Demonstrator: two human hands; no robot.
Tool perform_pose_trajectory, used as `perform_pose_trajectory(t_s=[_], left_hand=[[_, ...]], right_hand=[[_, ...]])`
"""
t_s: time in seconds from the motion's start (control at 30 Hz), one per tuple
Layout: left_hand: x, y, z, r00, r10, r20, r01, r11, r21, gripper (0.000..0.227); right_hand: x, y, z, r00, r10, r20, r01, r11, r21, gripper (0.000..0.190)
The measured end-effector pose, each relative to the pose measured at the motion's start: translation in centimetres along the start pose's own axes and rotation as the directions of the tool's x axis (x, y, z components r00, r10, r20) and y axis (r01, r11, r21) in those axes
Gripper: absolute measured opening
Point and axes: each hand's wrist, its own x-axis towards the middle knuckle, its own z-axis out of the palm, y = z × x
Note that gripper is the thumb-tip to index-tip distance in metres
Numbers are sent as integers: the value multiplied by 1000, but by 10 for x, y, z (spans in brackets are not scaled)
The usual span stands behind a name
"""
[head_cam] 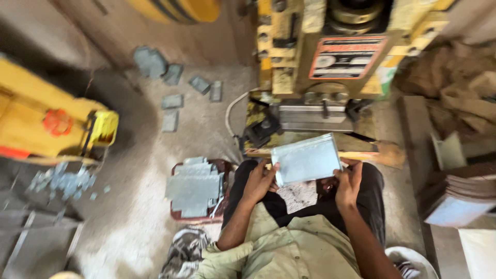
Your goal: The person sits on the floor in a workshop and repeatedly places flat metal sheets into a yellow hydraulic press machine. They align the sheets, operate the press to bend them, and then remove the finished pieces, stacking them on a nearby red container.
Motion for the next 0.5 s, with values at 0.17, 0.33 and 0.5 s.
perform_pose_trajectory(t_s=[0.17,0.33,0.5], left_hand=[[-8,-110,-62,898,186,-398,10,897,441,38],[-101,-253,-152,701,-295,-650,259,954,-153,39],[-234,-306,-149,479,-694,-537,-42,593,-804,47]], right_hand=[[-27,6,51,832,94,547,-64,995,-74,45],[-38,40,80,698,336,632,-113,924,-366,27],[-40,68,86,649,368,666,-184,925,-332,26]])
